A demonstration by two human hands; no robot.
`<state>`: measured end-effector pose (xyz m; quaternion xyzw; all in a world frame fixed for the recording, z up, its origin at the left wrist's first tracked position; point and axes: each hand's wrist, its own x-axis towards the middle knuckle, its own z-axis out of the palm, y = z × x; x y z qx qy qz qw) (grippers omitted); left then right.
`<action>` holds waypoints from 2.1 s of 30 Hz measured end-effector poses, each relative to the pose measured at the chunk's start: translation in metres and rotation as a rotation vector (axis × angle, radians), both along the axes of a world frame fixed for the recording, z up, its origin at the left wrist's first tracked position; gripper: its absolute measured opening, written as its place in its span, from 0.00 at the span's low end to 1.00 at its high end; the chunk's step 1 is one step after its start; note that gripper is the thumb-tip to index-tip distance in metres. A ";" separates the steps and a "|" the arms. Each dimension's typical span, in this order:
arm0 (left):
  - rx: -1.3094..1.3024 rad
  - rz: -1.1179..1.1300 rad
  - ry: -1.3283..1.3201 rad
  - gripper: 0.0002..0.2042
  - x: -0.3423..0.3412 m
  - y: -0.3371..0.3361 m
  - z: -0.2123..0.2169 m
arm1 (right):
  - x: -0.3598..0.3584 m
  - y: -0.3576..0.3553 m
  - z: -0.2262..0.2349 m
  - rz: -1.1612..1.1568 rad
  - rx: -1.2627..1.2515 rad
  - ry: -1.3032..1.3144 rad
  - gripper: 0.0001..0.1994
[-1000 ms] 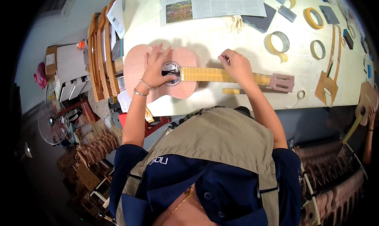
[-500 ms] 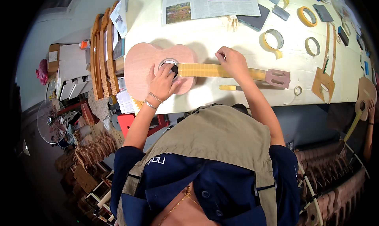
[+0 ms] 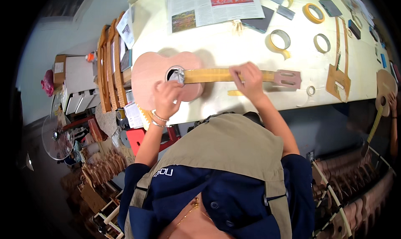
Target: The person assembles acoustic guitar bodies by applying masking tape to the soundhole and neck joint, then attaching the neck to the body. They repeatedly retrieve unfinished guitar bodies from a rack, perform the taping and assembly steps, and place the completed units back on the rack.
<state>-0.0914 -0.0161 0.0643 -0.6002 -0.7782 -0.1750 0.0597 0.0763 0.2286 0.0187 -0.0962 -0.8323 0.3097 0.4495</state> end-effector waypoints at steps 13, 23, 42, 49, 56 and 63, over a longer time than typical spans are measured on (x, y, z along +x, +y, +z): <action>-0.150 0.020 -0.494 0.21 -0.003 0.118 0.075 | 0.189 0.061 -0.050 -1.033 0.012 -0.618 0.09; 1.047 0.221 -1.584 0.13 -0.032 0.040 0.097 | 0.225 0.075 -0.068 -0.583 -1.181 0.397 0.11; -0.122 0.290 -2.171 0.29 0.079 0.083 -0.041 | 0.072 -0.090 0.094 -0.002 -1.145 0.141 0.23; 0.263 0.044 -1.951 0.09 0.103 0.074 0.006 | 0.055 -0.097 0.101 -0.155 -1.173 0.236 0.21; 0.340 0.037 -1.692 0.05 0.117 0.072 0.017 | 0.049 -0.106 0.095 -0.192 -1.115 0.260 0.24; 0.338 0.334 -1.487 0.03 0.017 0.000 -0.031 | 0.137 -0.045 0.078 -0.604 -0.530 0.275 0.24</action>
